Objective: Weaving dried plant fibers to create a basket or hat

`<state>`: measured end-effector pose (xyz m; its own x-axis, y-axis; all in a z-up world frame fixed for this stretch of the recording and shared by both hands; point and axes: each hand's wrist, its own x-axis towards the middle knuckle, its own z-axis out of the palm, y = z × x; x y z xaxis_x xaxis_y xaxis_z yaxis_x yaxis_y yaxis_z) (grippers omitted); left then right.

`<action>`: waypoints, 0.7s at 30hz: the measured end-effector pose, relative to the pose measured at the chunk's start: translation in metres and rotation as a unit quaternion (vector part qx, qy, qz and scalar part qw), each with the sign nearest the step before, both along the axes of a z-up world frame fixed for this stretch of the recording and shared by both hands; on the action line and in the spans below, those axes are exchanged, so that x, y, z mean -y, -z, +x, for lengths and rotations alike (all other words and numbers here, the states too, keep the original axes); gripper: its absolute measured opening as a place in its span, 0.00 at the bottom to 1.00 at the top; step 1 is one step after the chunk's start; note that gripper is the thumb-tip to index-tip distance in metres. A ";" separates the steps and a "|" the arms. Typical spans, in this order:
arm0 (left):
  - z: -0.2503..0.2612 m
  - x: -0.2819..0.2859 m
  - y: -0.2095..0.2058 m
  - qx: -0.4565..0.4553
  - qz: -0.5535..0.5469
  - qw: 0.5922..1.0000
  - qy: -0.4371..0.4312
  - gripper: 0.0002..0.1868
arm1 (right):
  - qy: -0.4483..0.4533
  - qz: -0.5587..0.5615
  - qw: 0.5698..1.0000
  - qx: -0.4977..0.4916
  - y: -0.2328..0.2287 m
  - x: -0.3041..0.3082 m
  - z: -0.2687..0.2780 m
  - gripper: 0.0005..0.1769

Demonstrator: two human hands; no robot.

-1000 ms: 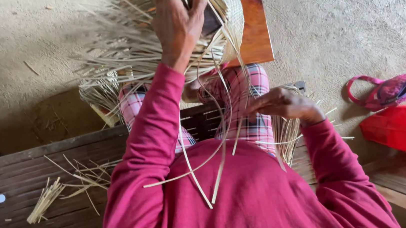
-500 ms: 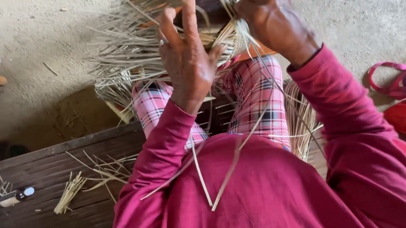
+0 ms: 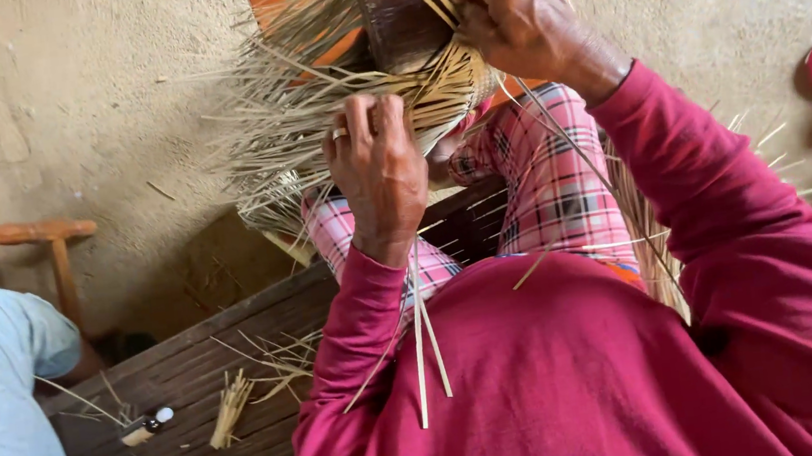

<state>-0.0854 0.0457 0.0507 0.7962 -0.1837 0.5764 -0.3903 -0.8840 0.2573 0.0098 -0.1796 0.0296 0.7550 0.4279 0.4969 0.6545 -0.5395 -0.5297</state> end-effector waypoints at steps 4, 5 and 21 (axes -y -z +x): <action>0.001 0.000 -0.001 -0.020 0.018 1.000 0.007 0.08 | -0.035 -0.028 0.997 -0.060 0.015 0.016 0.008 0.11; 0.002 0.000 0.000 -0.049 0.006 0.999 0.018 0.19 | -0.041 -0.045 0.996 -0.067 0.026 0.023 0.014 0.10; 0.067 0.022 -0.027 -0.199 -0.118 0.966 0.119 0.33 | -0.373 0.072 0.922 0.072 -0.122 -0.057 -0.119 0.11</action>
